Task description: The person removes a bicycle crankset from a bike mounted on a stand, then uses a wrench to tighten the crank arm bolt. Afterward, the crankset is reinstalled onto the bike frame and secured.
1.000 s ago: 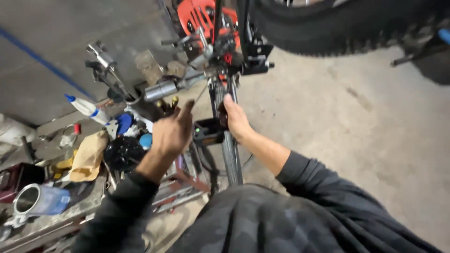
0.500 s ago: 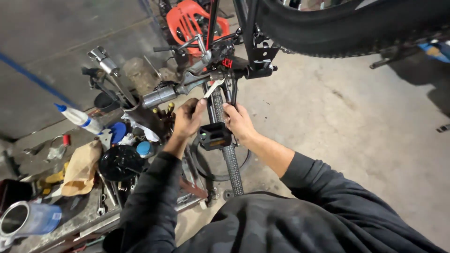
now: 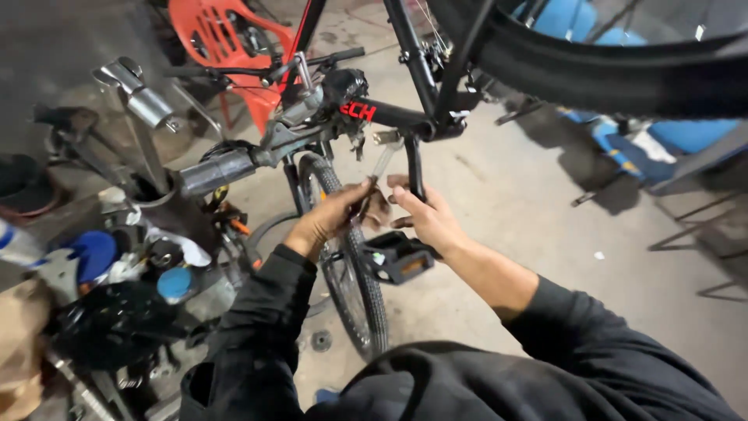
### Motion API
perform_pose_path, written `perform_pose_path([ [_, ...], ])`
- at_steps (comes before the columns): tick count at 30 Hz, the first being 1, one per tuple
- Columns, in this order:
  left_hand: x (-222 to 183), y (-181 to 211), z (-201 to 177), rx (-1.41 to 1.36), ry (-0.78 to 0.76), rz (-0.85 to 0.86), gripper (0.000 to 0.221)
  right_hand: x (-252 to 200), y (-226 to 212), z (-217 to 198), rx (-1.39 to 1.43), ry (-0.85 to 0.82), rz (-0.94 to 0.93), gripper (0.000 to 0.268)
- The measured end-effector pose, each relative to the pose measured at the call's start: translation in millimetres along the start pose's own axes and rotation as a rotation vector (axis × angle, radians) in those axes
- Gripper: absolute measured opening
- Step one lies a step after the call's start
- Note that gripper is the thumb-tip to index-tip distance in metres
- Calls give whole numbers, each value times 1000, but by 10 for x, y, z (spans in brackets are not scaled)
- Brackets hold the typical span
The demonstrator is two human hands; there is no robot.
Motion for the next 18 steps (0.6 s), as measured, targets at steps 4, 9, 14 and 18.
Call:
perform_pose_path([
  [4, 2, 75, 443, -396, -280, -222, 46, -16, -69, -33, 86, 33, -3, 40],
  [9, 271, -411, 584, -442, -722, -351, 76, -175, -610, 92, -40, 43, -38, 26],
  [14, 308, -417, 699, -384, -820, -201, 90, -146, -243, -34, -37, -87, 34, 45],
  [18, 238, -271, 740, -384, -811, -164, 87, -178, -191, -52, -58, -112, 65, 56],
])
Point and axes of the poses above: each hand's wrist, its own x-axis towards the middle knuckle, its own z-axis out of the palm, y = z × x, the point moved 10 cm from there along x, towards the middle knuckle, and after that the axes turned 2 degrees about -x, right-handed, at the moved point
